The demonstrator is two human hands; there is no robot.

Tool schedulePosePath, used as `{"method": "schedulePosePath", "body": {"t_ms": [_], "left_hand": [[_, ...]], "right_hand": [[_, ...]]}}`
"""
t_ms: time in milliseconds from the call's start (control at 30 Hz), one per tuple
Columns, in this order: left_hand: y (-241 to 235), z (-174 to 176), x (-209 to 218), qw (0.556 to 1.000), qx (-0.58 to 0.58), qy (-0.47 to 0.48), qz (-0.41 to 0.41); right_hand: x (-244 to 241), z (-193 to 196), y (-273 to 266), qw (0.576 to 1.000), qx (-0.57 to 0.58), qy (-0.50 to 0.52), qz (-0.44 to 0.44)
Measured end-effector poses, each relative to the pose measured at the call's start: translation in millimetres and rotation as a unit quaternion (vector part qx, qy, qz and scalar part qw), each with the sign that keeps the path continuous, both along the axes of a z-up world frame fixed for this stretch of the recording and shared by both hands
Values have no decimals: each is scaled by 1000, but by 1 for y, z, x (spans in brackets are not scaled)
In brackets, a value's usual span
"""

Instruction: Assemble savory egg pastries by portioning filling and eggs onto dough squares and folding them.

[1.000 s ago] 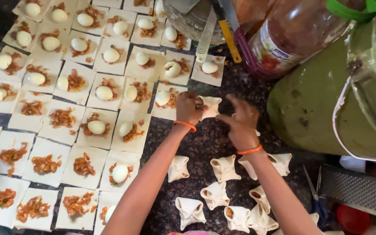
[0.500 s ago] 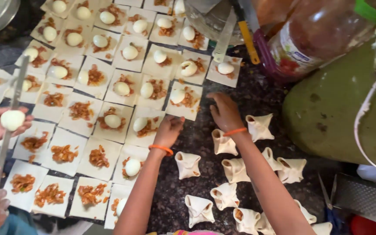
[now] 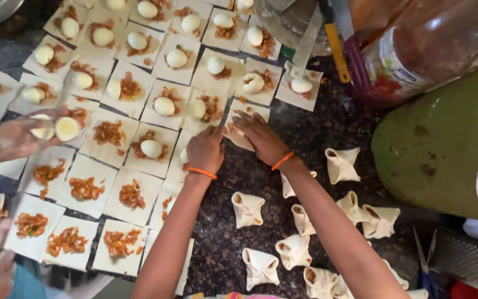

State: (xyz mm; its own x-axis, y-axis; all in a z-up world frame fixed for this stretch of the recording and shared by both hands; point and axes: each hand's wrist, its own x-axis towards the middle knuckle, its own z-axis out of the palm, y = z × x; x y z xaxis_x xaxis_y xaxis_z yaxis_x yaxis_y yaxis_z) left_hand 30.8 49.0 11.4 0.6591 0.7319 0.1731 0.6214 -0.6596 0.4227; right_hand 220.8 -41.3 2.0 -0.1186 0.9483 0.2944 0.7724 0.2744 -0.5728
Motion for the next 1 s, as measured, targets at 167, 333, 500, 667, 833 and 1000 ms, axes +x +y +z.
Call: {"method": "schedulePosePath", "body": {"t_ms": [167, 333, 500, 667, 833, 1000], "left_hand": [[17, 12, 5, 997, 57, -33, -37], [23, 4, 3, 996, 36, -58, -56], [26, 2, 1, 997, 2, -33, -72], [37, 31, 7, 980, -49, -147, -128], [56, 22, 17, 949, -124, -205, -207], [58, 10, 28, 944, -224, -153, -189]], "right_hand": [[1, 8, 14, 999, -5, 29, -22], [7, 1, 37, 999, 0, -12, -46], [16, -7, 50, 998, -35, 2, -43], [18, 23, 39, 995, -25, 83, -42], [32, -10, 20, 960, -51, 96, -259], [36, -31, 22, 909, -11, -41, -415]]}}
